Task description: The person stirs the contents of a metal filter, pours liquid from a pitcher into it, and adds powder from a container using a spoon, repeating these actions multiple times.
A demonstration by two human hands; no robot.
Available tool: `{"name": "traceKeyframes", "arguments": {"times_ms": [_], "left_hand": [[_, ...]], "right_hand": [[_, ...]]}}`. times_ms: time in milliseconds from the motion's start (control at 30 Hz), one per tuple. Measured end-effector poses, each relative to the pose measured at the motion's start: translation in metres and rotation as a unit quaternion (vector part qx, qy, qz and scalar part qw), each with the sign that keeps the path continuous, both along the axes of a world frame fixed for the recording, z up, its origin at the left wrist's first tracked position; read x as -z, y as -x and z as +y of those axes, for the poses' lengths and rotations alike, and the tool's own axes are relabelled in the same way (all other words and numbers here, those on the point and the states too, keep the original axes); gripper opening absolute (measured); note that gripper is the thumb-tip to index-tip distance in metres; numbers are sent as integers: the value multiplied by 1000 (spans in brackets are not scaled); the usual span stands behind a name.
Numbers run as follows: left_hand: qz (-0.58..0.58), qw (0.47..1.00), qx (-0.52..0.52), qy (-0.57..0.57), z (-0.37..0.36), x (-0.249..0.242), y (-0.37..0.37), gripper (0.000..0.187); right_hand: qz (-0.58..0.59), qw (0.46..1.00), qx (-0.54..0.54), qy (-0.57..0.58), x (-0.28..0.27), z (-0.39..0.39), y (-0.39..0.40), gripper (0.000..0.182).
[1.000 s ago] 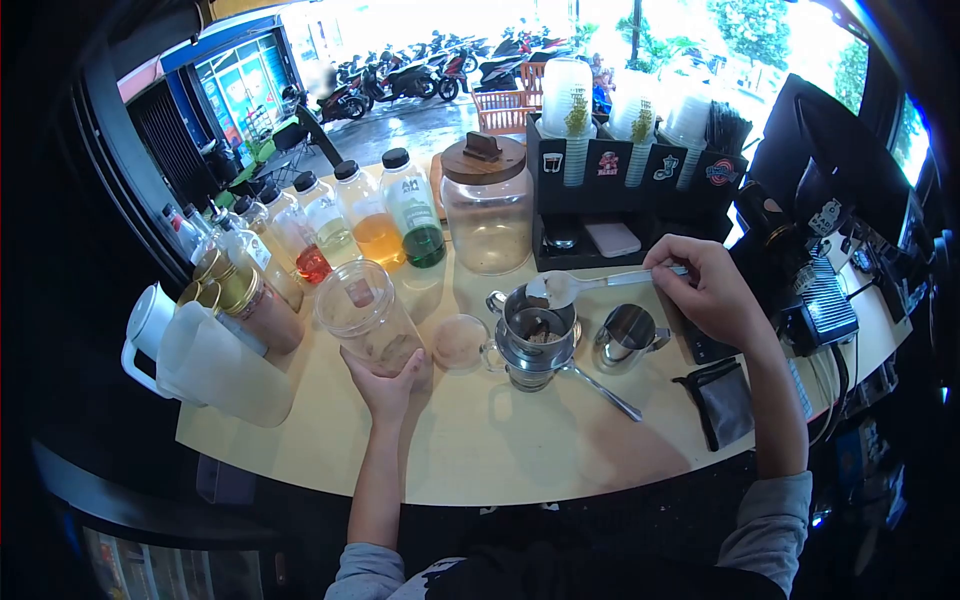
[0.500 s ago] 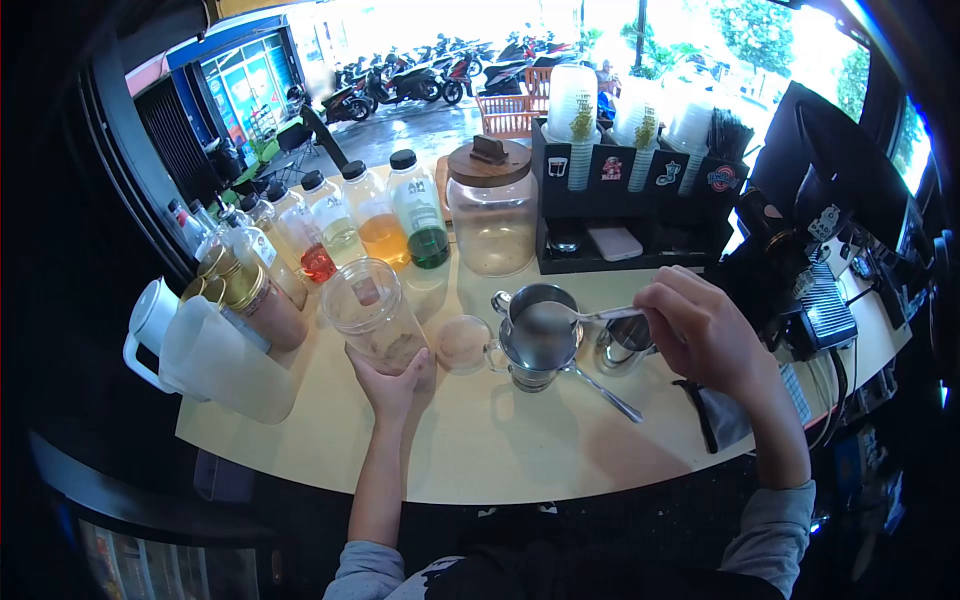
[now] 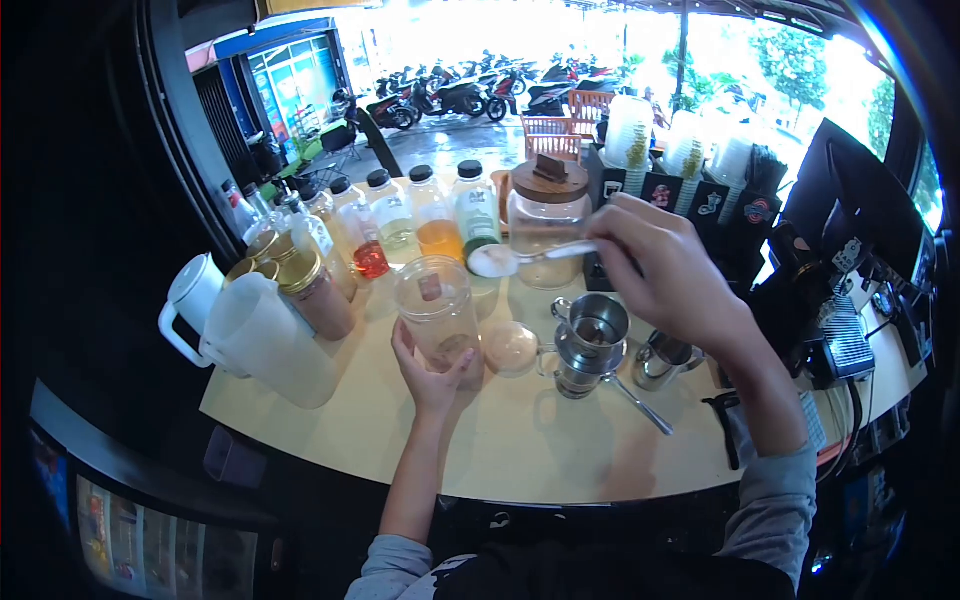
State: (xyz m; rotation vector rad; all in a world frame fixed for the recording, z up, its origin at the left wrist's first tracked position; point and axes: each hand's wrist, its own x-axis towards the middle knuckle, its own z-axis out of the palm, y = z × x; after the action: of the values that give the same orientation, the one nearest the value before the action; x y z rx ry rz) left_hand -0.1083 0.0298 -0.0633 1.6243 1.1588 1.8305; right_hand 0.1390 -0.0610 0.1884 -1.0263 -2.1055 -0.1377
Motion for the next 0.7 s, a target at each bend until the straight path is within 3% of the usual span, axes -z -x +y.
{"name": "traceKeyframes", "arguments": {"times_ms": [67,200,267,467,600,700], "left_hand": [[3,1000,-17,-24,3,4,4,107],[11,999,-9,-35,0,-2,5,108],[28,1000,5,-3,-4,-9,3,109],[30,999,24,0,-4,-15,-1,110],[43,999,21,-24,-3,-9,3,110],[29,998,9,-58,-5,-8,3,108]], "right_hand": [[-42,998,-35,-44,8,23,23,7],[-75,996,-27,-29,32,64,71,11],[-163,987,-9,2,39,81,88,13],[-208,974,-37,81,49,102,109,14],[-188,980,-52,43,50,97,98,16],[-109,993,-27,37,43,75,70,17]]}}
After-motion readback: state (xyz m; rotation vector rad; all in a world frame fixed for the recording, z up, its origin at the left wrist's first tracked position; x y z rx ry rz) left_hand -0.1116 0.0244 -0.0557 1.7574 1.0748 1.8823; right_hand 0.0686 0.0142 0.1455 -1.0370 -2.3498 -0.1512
